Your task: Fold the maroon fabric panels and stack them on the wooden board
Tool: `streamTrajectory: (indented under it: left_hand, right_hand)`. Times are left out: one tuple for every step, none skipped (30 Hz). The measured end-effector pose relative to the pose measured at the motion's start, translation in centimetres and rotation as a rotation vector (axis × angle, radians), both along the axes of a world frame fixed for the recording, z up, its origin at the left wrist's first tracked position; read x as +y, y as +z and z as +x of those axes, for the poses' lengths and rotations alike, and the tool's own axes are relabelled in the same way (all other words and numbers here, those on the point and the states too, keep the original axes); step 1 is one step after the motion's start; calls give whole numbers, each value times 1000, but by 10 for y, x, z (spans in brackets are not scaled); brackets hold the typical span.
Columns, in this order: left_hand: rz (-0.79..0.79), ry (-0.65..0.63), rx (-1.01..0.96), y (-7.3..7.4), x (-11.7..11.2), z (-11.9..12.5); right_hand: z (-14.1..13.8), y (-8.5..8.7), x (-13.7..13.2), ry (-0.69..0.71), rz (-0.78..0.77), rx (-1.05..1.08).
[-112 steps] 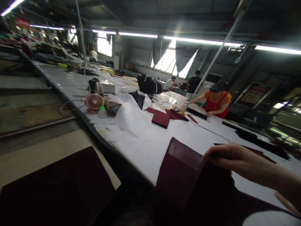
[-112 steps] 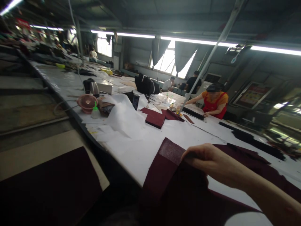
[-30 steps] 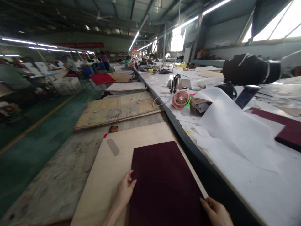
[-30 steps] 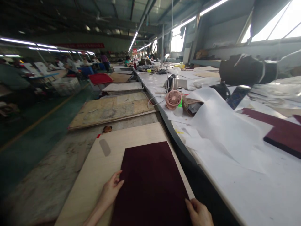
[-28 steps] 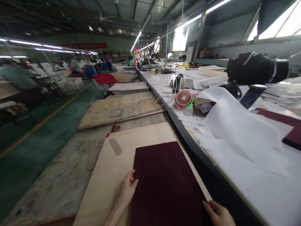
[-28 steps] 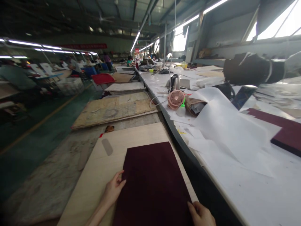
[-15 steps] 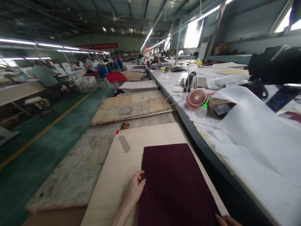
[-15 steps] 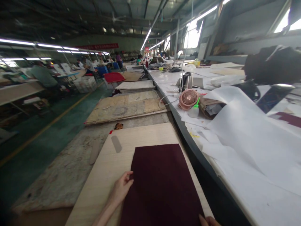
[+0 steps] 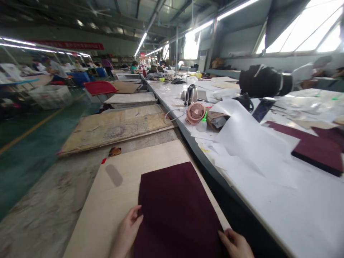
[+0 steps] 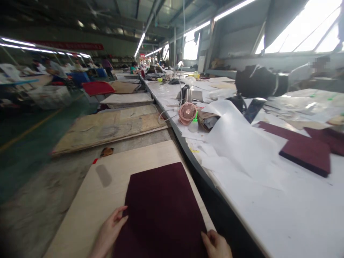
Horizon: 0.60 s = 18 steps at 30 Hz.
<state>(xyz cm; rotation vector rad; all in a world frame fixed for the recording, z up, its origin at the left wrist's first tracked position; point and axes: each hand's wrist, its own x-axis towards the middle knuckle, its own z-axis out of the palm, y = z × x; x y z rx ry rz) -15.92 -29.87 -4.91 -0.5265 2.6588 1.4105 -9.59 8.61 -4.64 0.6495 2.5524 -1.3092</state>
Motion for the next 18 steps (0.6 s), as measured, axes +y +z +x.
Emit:
streamTrajectory:
  left_hand:
    - [7, 8, 0, -3, -2, 0]
    - [11, 12, 2, -5, -4, -1]
    - [13, 13, 4, -6, -5, -1]
    - [15, 10, 5, -7, -6, -1]
    - [17, 5, 4, -7, -7, -1]
    - [21, -1, 1, -7, -8, -1]
    - [23, -2, -7, -6, -8, -1]
    - [25, 2, -19, -5, -8, -1]
    - [27, 12, -33, -5, -8, -1]
    - [31, 17, -45, -4, -7, -1]
    - [32, 23, -54, -4, -6, -2]
    - [30, 25, -60, -3, -5, -3]
    - [24, 23, -60, -2, -4, -4]
    - [11, 20, -59, 0, -4, -5]
    - [-9, 17, -59, 2, -4, -6]
    - [-30, 15, -62, 5, -4, -6]
    - [-49, 16, -66, 8, -5, -7]
    - [-61, 13, -70, 13, -6, -7]
  right_hand:
    - [0, 1, -2, -11, 0, -1]
    - [0, 2, -3, -23, -5, -4]
    - [0, 3, -4, -35, -11, -8]
    - [1, 3, -4, -46, -20, -8]
    - [1, 3, -5, -54, -29, -7]
    - [1, 3, -5, -57, -34, -2]
    - [1, 3, -5, -60, -34, 4]
    - [1, 2, -5, -63, -33, 13]
    - [2, 2, -5, -63, -34, 18]
    - [2, 1, -5, -65, -37, 24]
    - [3, 1, -5, -68, -43, 27]
    - [4, 0, -5, -73, -52, 29]
    - [5, 0, -6, -76, -60, 32]
    - [5, 0, -6, -79, -65, 34]
    - [5, 0, -7, -83, -66, 31]
    - [5, 0, -8, -87, -67, 26]
    - [4, 0, -8, -90, -68, 19]
    - [3, 1, -9, -96, -70, 11]
